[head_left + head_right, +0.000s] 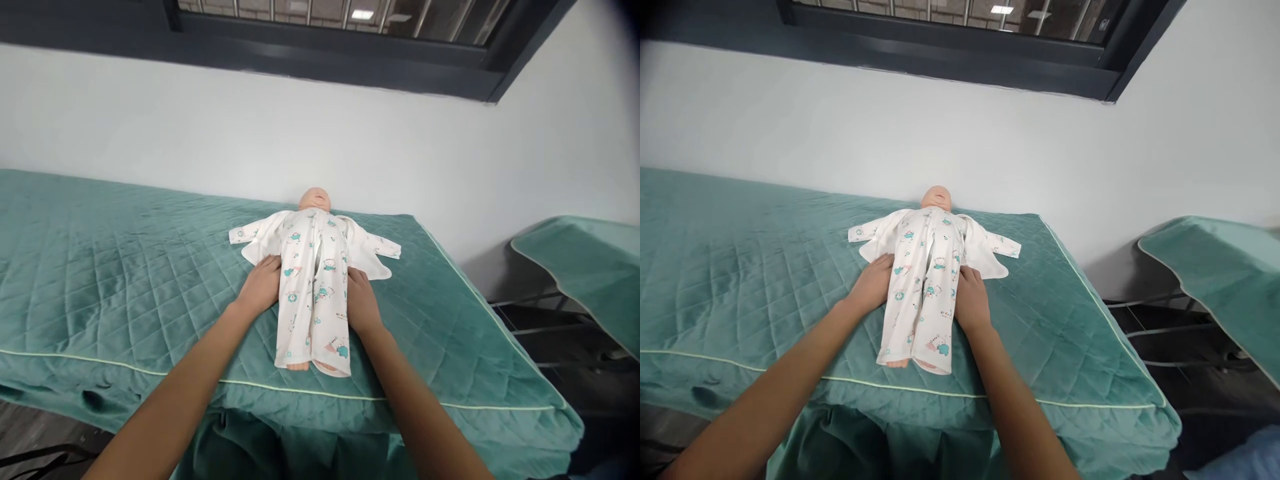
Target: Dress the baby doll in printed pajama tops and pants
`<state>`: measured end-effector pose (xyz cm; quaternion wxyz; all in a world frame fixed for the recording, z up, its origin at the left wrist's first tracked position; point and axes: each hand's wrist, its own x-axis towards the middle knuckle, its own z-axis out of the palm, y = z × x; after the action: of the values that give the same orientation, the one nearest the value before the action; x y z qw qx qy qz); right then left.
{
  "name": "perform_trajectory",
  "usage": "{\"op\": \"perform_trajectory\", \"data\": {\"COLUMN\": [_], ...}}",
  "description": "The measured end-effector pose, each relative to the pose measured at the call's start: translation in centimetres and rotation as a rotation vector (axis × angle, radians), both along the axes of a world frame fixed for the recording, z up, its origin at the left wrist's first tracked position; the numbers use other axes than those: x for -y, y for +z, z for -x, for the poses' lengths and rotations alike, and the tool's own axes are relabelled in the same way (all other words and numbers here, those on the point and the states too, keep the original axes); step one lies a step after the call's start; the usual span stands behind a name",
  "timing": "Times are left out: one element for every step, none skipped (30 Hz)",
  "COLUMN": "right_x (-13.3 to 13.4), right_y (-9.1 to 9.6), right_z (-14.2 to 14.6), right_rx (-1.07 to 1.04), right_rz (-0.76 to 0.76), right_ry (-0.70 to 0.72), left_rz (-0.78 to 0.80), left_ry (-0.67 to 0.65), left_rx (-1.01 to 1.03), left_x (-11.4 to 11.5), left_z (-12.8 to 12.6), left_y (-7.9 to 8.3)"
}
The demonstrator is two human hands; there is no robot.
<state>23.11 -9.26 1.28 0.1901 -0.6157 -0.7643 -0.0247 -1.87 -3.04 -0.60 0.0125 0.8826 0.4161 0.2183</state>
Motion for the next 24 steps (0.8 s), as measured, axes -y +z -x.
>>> {"op": "perform_trajectory", "data": {"right_x": [-0.1,-0.1,0.0,0.0,0.1,0.2,0.3,0.4,0.5,0.5,0.5,0.5,0.3,0.2,-0.1,-0.3,-0.6,-0.8,-1.0,-1.1,-1.1,-1.0,-0.9,-0.7], "right_y": [0.0,0.0,0.0,0.0,0.0,0.0,0.0,0.0,0.0,0.0,-0.1,-0.1,-0.1,-0.1,0.0,0.1,0.2,0.4,0.5,0.6,0.7,0.7,0.7,0.7], "right_z": [0.0,-0.1,-0.1,-0.1,-0.2,-0.2,-0.2,-0.2,-0.2,-0.2,-0.2,-0.2,-0.2,-0.1,0.0,0.1,0.2,0.3,0.4,0.4,0.4,0.4,0.4,0.4], "right_rx": [0.007,0.011,0.015,0.015,0.013,0.008,0.0,-0.01,-0.018,-0.023,-0.024,-0.02,-0.011,0.001,0.012,0.023,0.031,0.036,0.036,0.036,0.032,0.024,0.012,-0.003], "right_rz": [0.008,0.014,0.019,0.022,0.022,0.021,0.018,0.015,0.012,0.01,0.009,0.009,0.011,0.016,0.023,0.031,0.039,0.044,0.045,0.045,0.045,0.048,0.054,0.062], "right_ry": [-0.008,-0.019,-0.029,-0.038,-0.044,-0.046,-0.047,-0.048,-0.049,-0.049,-0.046,-0.041,-0.031,-0.019,-0.007,0.006,0.017,0.023,0.02,0.009,-0.005,-0.01,0.0,0.022], "left_rz": [0.015,0.031,0.051,0.073,0.095,0.112,0.12,0.121,0.116,0.106,0.096,0.088,0.084,0.084,0.087,0.091,0.099,0.107,0.115,0.121,0.126,0.13,0.13,0.13], "left_ry": [-0.036,-0.072,-0.105,-0.133,-0.153,-0.169,-0.181,-0.189,-0.195,-0.197,-0.2,-0.201,-0.197,-0.191,-0.182,-0.171,-0.157,-0.143,-0.133,-0.127,-0.124,-0.122,-0.12,-0.115], "left_rx": [-0.008,-0.007,-0.001,0.005,0.01,0.013,0.015,0.017,0.022,0.03,0.036,0.042,0.047,0.05,0.054,0.058,0.065,0.073,0.079,0.085,0.09,0.093,0.096,0.097], "left_x": [-0.3,-0.6,-0.9,-1.1,-1.4,-1.6,-1.8,-2.0,-2.1,-2.2,-2.2,-2.2,-2.2,-2.2,-2.1,-2.0,-2.0,-1.9,-1.9,-1.9,-1.9,-1.9,-2.0,-2.1], "left_z": [-0.1,-0.2,-0.3,-0.5,-0.6,-0.8,-1.0,-1.1,-1.3,-1.3,-1.4,-1.4,-1.3,-1.3,-1.2,-1.2,-1.1,-1.1,-1.1,-1.0,-1.0,-1.0,-0.9,-0.9], "left_y": [0.1,0.1,0.2,0.3,0.4,0.5,0.6,0.6,0.7,0.7,0.6,0.6,0.6,0.5,0.5,0.5,0.5,0.6,0.6,0.5,0.5,0.4,0.3,0.2]}}
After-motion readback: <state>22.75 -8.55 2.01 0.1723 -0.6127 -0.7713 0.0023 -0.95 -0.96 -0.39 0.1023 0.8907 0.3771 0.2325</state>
